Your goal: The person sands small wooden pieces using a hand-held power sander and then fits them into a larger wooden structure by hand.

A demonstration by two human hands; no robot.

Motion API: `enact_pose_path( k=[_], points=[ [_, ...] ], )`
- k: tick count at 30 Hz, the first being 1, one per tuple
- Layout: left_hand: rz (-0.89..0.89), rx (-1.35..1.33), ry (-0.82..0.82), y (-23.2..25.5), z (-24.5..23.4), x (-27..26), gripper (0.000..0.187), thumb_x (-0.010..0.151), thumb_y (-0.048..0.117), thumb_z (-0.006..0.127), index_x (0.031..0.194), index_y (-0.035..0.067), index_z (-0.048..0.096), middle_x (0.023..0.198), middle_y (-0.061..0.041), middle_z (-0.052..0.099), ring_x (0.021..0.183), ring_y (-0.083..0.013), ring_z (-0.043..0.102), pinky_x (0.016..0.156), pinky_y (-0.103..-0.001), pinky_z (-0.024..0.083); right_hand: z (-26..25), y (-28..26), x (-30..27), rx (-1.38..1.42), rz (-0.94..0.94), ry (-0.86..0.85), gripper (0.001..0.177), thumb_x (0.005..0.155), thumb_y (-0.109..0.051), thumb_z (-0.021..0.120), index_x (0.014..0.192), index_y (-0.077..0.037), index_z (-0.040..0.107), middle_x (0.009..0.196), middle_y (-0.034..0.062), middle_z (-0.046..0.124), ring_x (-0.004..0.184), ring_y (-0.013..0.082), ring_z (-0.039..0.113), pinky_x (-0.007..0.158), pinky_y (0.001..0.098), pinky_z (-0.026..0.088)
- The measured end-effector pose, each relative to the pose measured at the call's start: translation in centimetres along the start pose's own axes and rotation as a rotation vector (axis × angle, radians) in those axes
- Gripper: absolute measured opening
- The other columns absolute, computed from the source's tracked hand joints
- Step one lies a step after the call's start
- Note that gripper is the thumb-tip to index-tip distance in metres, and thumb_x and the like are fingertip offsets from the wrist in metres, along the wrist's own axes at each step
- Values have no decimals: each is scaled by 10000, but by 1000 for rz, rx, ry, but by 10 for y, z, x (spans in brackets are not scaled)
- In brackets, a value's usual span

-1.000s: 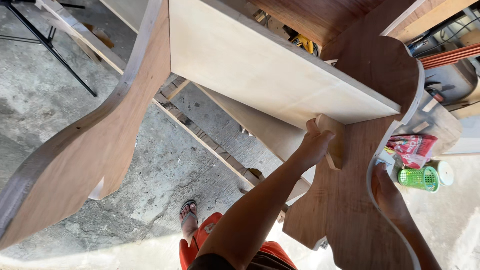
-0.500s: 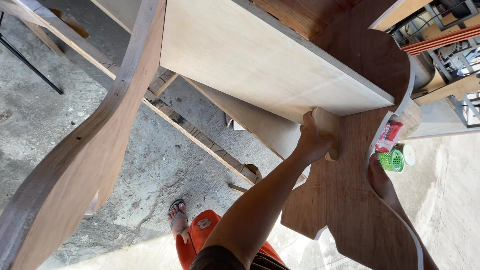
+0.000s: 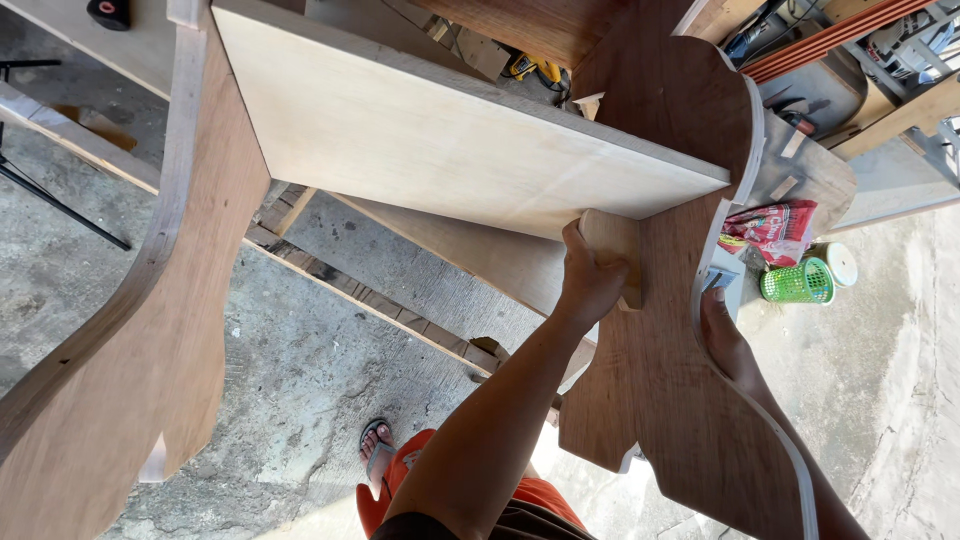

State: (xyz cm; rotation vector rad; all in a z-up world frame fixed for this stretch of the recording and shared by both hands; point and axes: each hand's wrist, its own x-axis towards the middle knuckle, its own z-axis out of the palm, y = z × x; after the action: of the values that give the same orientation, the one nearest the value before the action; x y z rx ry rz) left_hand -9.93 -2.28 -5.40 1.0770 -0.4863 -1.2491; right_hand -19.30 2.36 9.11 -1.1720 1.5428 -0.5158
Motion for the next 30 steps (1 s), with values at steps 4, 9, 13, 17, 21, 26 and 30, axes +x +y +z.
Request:
enact_pose_path(
  k=[4, 9, 13, 17, 21, 26, 30],
  points=[
    [24, 7, 37, -5, 5, 4, 764, 789, 13, 583, 1473, 32, 244, 1236, -278, 472, 1213, -489, 531, 1017, -587, 448, 7, -15, -10, -104, 23, -26, 838, 985, -683, 275, 1642, -168, 355, 1602, 172, 457, 1463, 325, 445, 1266, 535, 204],
    [14, 1, 93, -8, 11, 2, 795, 769, 17, 633, 1478, 65, 277, 1256, -268, 489, 1246, -515, 526, 1036, -596, 431, 0, -16, -14, -90, 66, -21, 846, 975, -696, 302, 1654, -192, 330, 1599, 174, 461, 1464, 333, 440, 1264, 531, 193],
    [-5, 24, 143, 5, 18, -10, 746, 815, 66, 664, 1472, 78, 312, 1286, -268, 500, 1271, -513, 522, 1052, -605, 418, -21, -6, 3, -94, 54, -92, 837, 974, -721, 228, 1592, -208, 465, 1455, 254, 577, 1286, 426, 560, 1199, 521, 282],
    [-4, 13, 201, -2, 27, -1, 724, 835, 83, 675, 1477, 78, 338, 1299, -262, 499, 1288, -497, 512, 1070, -586, 404, -66, 58, 70, 16, -5, -204, 834, 993, -734, 255, 1530, -154, 520, 1340, 293, 625, 1214, 430, 607, 1138, 515, 362],
    [-29, -62, 305, -13, 30, 14, 606, 808, 96, 695, 1365, 124, 456, 1173, -152, 585, 1090, -315, 598, 890, -436, 482, -79, 49, 59, 43, 23, -323, 875, 938, -680, 199, 1549, -121, 479, 1459, 247, 599, 1352, 410, 562, 1090, 544, 417],
    [-22, -74, 400, -9, 41, 10, 500, 790, 106, 668, 1273, 107, 538, 1041, -100, 667, 909, -203, 621, 760, -339, 506, -110, 67, 88, 93, 2, -526, 870, 836, -667, 259, 1396, -88, 587, 1349, 125, 692, 1192, 294, 660, 859, 435, 518],
    [6, -169, 421, -5, 56, 13, 375, 847, 37, 633, 1212, 80, 563, 984, -140, 663, 859, -275, 620, 701, -392, 513, -129, 66, 109, 131, -24, -736, 811, 881, -607, 304, 1480, -101, 513, 1447, 136, 674, 1313, 286, 653, 902, 434, 592]
  ],
)
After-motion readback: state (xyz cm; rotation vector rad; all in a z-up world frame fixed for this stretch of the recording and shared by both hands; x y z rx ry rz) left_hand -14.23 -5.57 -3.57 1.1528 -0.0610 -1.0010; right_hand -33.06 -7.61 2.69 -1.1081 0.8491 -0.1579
